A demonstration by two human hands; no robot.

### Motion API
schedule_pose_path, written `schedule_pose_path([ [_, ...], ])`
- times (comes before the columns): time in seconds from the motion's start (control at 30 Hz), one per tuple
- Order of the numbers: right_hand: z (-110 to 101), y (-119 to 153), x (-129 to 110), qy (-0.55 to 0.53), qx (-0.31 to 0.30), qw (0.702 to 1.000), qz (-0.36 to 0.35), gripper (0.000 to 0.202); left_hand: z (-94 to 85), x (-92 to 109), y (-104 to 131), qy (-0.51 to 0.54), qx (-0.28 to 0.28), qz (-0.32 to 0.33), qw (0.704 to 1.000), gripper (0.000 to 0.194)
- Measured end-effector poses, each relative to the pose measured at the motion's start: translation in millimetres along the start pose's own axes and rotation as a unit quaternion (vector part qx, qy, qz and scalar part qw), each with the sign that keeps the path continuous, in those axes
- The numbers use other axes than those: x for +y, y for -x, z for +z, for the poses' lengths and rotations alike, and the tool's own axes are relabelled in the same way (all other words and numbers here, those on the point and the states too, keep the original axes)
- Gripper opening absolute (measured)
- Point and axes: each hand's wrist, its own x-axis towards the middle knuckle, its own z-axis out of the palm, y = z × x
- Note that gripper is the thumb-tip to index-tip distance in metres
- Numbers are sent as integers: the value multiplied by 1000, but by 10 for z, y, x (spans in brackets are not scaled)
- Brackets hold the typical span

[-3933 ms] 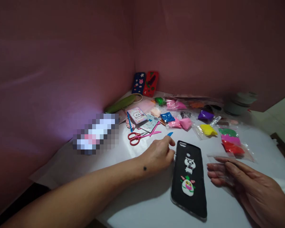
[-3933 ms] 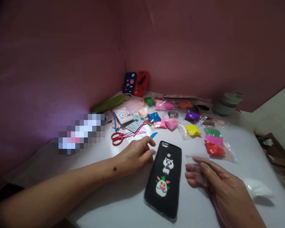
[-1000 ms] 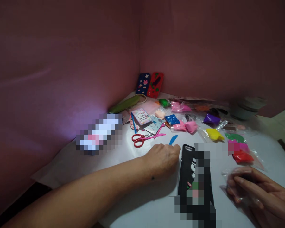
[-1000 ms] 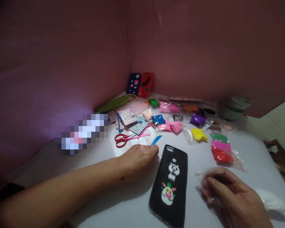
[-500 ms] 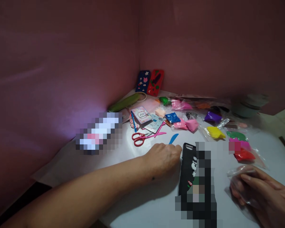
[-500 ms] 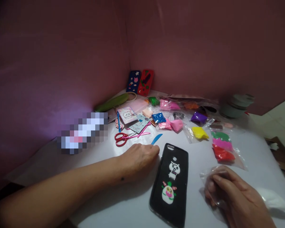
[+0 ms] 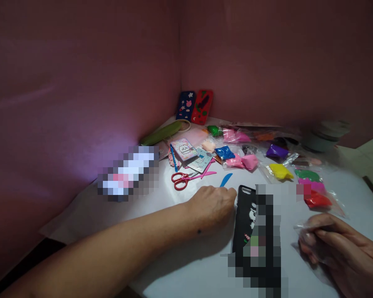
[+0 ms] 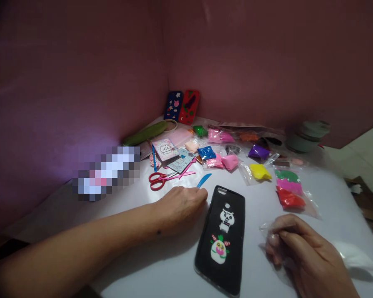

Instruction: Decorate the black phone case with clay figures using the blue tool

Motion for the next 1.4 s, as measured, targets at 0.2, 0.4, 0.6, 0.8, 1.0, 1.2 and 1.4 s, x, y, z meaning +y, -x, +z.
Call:
schedule_pose_path([
  [0.2, 20, 11, -24, 4, -8, 1000, 9, 20, 5, 3, -5, -4, 5, 2, 1000, 16],
  [0.4, 16, 5, -30, -15, 10, 1000, 11, 21, -4, 7, 6, -3, 5, 1, 1000, 17],
  [0.6, 41, 18, -77, -36, 8, 999, 38, 26, -15, 8, 14, -1, 4, 4, 1000, 16],
  [0.8, 115, 5, -95, -35, 11, 999, 26, 26, -21, 12, 15, -1, 0, 1, 1000, 15],
  [1.0, 156, 30, -128, -27, 20, 998, 55, 33, -12, 15, 7, -5, 2, 0, 1000, 15],
  [1.2, 164, 35, -134, -22, 26, 998, 51, 36, -24, 25, 10, -6, 3, -4, 1000, 18],
  [1.4, 140, 42, -141, 32, 23, 999, 12, 41, -8, 13, 6, -3, 0, -3, 1000, 17],
])
